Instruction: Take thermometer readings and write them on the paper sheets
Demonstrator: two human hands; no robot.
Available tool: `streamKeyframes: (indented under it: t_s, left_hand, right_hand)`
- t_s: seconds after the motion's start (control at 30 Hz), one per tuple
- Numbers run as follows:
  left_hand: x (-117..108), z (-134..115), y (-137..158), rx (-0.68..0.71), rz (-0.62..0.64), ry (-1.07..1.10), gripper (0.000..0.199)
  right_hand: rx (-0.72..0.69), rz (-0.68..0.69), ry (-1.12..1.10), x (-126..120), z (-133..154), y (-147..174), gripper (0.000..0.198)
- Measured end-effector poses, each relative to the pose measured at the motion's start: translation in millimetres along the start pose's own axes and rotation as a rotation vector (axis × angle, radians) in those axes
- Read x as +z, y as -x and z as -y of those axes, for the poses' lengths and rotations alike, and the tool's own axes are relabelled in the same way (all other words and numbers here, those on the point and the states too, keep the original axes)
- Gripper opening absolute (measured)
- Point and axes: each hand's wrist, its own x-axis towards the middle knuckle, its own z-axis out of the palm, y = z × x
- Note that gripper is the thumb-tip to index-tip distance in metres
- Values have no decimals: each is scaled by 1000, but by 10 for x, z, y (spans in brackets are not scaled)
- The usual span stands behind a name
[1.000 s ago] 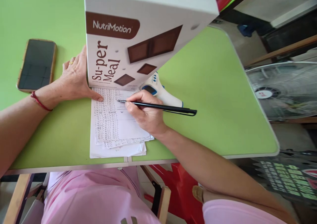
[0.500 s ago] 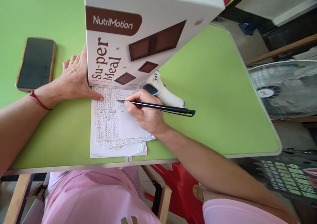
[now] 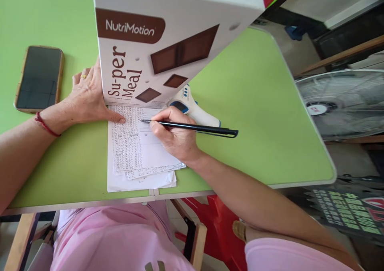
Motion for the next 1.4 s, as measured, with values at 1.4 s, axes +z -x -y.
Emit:
streamKeyframes:
  t_s: [1.4]
  left_hand:
    - [42,115,-15,67,-18,28,133]
  right_hand:
    - [14,8,37,-10,8,-3,12]
